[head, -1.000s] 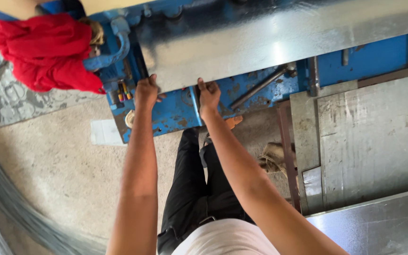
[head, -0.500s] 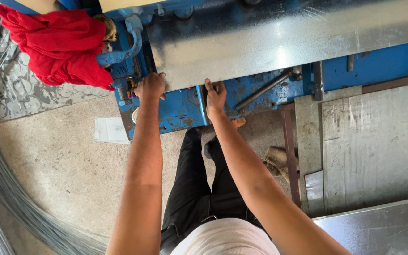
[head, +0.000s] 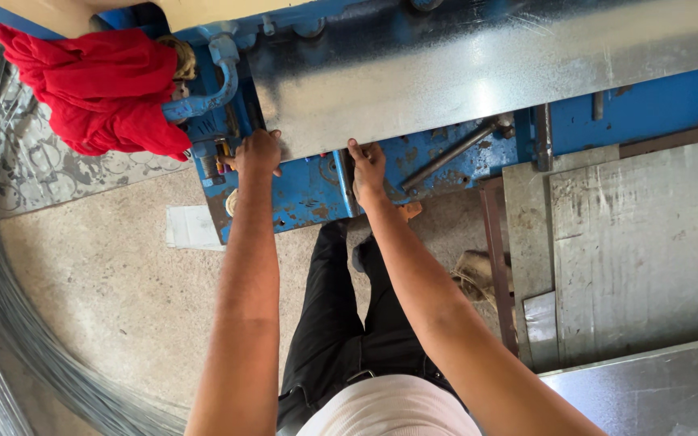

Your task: The person repeatedly places a large metal sheet into a blue press brake machine, aligns it, and bends it. They measure the sheet with a tape measure and adjust the machine's handle to perform the bending operation multiple times.

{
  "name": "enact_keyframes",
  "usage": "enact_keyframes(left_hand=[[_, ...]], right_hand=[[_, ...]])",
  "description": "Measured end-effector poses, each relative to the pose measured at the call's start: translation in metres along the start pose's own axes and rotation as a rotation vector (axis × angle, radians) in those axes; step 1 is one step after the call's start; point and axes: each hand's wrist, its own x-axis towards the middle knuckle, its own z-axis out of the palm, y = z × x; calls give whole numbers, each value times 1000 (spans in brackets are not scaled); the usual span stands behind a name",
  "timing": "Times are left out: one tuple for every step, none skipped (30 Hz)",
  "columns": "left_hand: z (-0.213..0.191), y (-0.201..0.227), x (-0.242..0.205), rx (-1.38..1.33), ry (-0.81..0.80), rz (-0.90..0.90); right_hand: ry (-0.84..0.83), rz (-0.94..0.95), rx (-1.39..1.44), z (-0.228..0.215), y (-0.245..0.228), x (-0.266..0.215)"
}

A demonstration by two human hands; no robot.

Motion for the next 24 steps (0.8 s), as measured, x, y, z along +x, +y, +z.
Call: enact_keyframes(left_hand=[[-1, 0, -2, 4, -6, -4], [-1, 1, -1, 8, -11, -5], [-1, 0, 1, 12, -15, -7], [1, -1, 3, 18, 2, -3], [3, -3, 6, 25, 20, 0], [4, -4, 9, 32, 39, 2], [5, -5, 11, 33, 33, -3], [5, -6, 12, 34, 27, -9], [6, -7, 13, 35, 21, -15], [6, -7, 13, 47, 29, -14], [5, -6, 12, 60, 37, -12], [4, -4, 12, 73, 44, -10], [3, -3, 10, 71, 19, -20], [1, -2, 9, 69, -5, -30], [-1, 0, 8, 67, -29, -41], [-2, 1, 6, 67, -29, -50], [-3, 3, 5, 67, -30, -59], [-3, 3, 4, 66, -31, -69], [-3, 4, 4, 75, -26, -62], [-3, 4, 5, 84, -21, -56], [-3, 4, 5, 93, -15, -50], [-3, 3, 4, 88, -20, -55], [-4, 3, 4, 83, -25, -59], [-5, 4, 4, 78, -31, -62]], right_hand=[[-10, 11, 13, 2, -4, -3], [-20, 19, 25, 4, -8, -4], [-31, 27, 38, 6, -11, -5], [-21, 30, 38, 7, -12, -5], [-12, 33, 38, 6, -11, -5], [-4, 36, 39, 6, -8, -4], [-3, 24, 33, 5, -6, -3], [-2, 14, 26, 3, -3, -2], [-1, 3, 19, 1, 0, 0], [0, 3, 25, -1, 4, 1], [1, 3, 31, -2, 6, 2], [2, 3, 37, -3, 8, 3], [11, -1, 8, -4, 9, 4], [19, -4, -20, -5, 9, 4], [27, -8, -47, -5, 10, 3], [21, -11, -40, -4, 9, 3], [15, -15, -32, -3, 9, 3], [9, -18, -27, -3, 8, 2], [9, -18, -21, -3, 8, 2], [9, -17, -16, -3, 8, 2], [8, -16, -10, -2, 8, 2], [9, -18, -13, -2, 8, 2], [9, -20, -16, -2, 8, 2], [11, -23, -19, -2, 8, 2]])
